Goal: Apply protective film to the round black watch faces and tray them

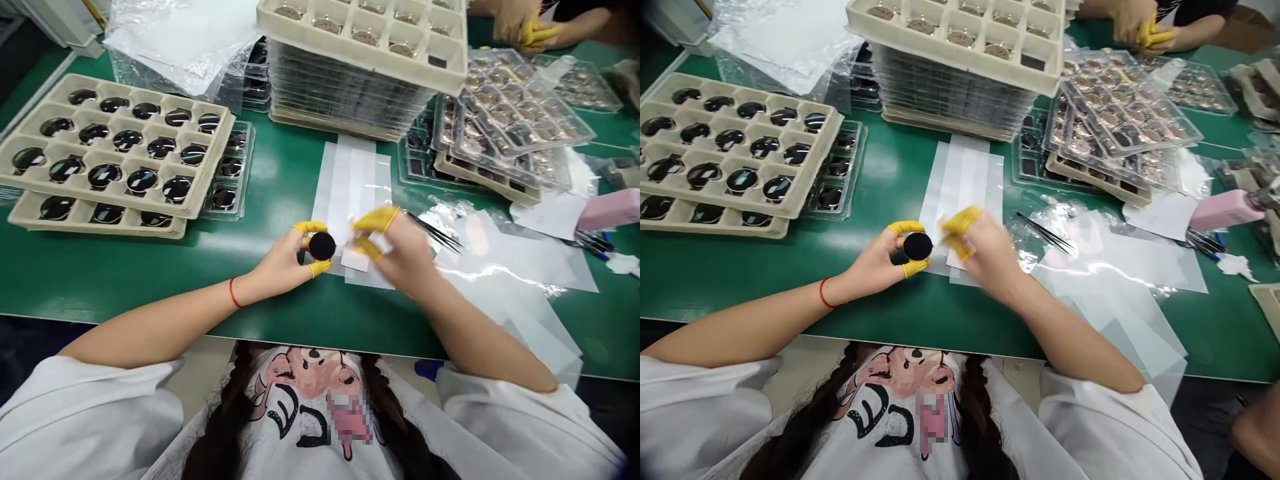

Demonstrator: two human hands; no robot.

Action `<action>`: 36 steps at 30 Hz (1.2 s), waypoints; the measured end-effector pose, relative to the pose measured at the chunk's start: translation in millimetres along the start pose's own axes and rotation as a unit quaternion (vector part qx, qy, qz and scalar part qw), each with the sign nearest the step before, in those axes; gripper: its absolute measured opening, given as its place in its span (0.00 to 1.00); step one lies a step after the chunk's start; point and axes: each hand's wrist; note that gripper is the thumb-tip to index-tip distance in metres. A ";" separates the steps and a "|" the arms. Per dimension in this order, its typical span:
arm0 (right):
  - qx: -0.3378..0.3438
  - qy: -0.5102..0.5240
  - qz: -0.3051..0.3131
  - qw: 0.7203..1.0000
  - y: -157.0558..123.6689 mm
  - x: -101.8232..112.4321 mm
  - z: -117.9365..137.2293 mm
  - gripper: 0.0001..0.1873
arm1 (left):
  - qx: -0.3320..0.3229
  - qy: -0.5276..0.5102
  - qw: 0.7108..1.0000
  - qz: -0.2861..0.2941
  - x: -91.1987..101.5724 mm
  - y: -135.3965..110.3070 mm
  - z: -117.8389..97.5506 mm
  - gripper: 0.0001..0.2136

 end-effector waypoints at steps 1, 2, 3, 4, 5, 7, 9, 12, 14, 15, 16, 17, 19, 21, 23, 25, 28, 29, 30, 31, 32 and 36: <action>0.080 0.016 0.025 0.996 -7.8 -6.4 18.4 0.07 | -0.009 0.006 1.000 0.020 0.3 -1.1 -0.6 0.24; 0.128 0.011 0.020 0.991 -13.8 -13.7 32.3 0.06 | -0.020 0.016 0.999 0.040 0.4 -2.3 -0.9 0.24; 0.155 0.005 0.002 0.988 -17.7 -21.0 41.0 0.07 | -0.031 0.027 0.998 0.057 0.4 -3.6 -1.0 0.23; 0.166 -0.001 -0.016 0.986 -19.7 -27.4 44.8 0.08 | -0.037 0.036 0.996 0.067 0.3 -4.9 -1.0 0.22; 0.163 -0.003 -0.037 0.986 -20.1 -32.4 44.8 0.09 | -0.039 0.040 0.996 0.070 0.3 -5.9 -1.2 0.20; 0.143 0.003 -0.062 0.988 -19.5 -36.8 38.8 0.13 | -0.034 0.028 0.997 0.055 0.6 -7.0 -2.1 0.19; 0.135 0.009 -0.069 0.988 -20.6 -35.8 33.3 0.14 | -0.027 0.000 0.999 0.037 1.8 -6.8 -3.5 0.21; 0.146 0.010 -0.069 0.987 -24.5 -33.0 31.8 0.13 | -0.024 -0.020 0.999 0.032 3.7 -5.5 -4.3 0.23; 0.120 -0.003 -0.078 0.990 -25.2 -33.9 32.0 0.13 | -0.016 -0.010 0.999 0.043 3.8 -5.2 -2.9 0.24; 0.100 -0.014 -0.082 0.991 -24.7 -35.0 31.8 0.13 | -0.011 -0.003 0.999 0.048 3.4 -5.4 -1.9 0.24; 0.088 -0.020 -0.082 0.993 -24.1 -36.1 31.8 0.13 | -0.008 0.003 0.999 0.051 3.0 -5.7 -0.8 0.23; 0.087 -0.021 -0.079 0.993 -23.8 -36.8 31.9 0.12 | -0.007 0.006 0.998 0.055 2.5 -6.0 0.1 0.23; 0.119 -0.011 -0.060 0.991 -24.4 -36.2 32.8 0.11 | -0.013 0.007 0.998 0.058 2.4 -6.1 0.7 0.22; 0.159 -0.004 -0.047 0.986 -26.7 -32.8 32.6 0.10 | -0.017 -0.002 0.998 0.054 3.7 -4.8 -0.6 0.21; 0.166 -0.009 -0.052 0.985 -28.2 -28.2 29.0 0.10 | -0.009 -0.022 0.999 0.044 6.1 -2.3 -3.5 0.22; 0.150 -0.018 -0.075 0.986 -26.7 -25.4 22.7 0.09 | -0.002 -0.045 0.998 0.035 8.3 0.1 -6.6 0.22; 0.123 -0.031 -0.097 0.987 -19.6 -28.0 17.1 0.09 | -0.002 -0.051 0.998 0.042 8.8 1.1 -8.4 0.22; 0.121 -0.036 -0.096 0.987 -17.3 -30.3 17.7 0.08 | -0.003 -0.040 0.998 0.047 8.2 0.6 -8.0 0.22; 0.122 -0.036 -0.092 0.988 -15.6 -32.7 19.7 0.08 | -0.003 -0.022 0.998 0.051 7.4 -0.1 -7.2 0.21; 0.130 -0.033 -0.085 0.987 -14.7 -34.8 22.5 0.07 | -0.004 -0.001 0.998 0.057 6.6 -0.9 -6.1 0.21; 0.141 -0.028 -0.077 0.987 -14.6 -36.2 25.5 0.06 | -0.006 0.017 0.998 0.062 5.9 -1.6 -5.0 0.21; 0.199 -0.018 -0.044 0.979 -19.9 -31.6 28.3 0.08 | -0.009 0.004 0.999 0.053 6.1 -1.2 -3.3 0.22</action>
Point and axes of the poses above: each hand's wrist, its own y-axis towards the middle knuckle, its own x-axis out of the back of the hand, z = x × y, and after that the axes turned 9 degrees about -x, right-handed
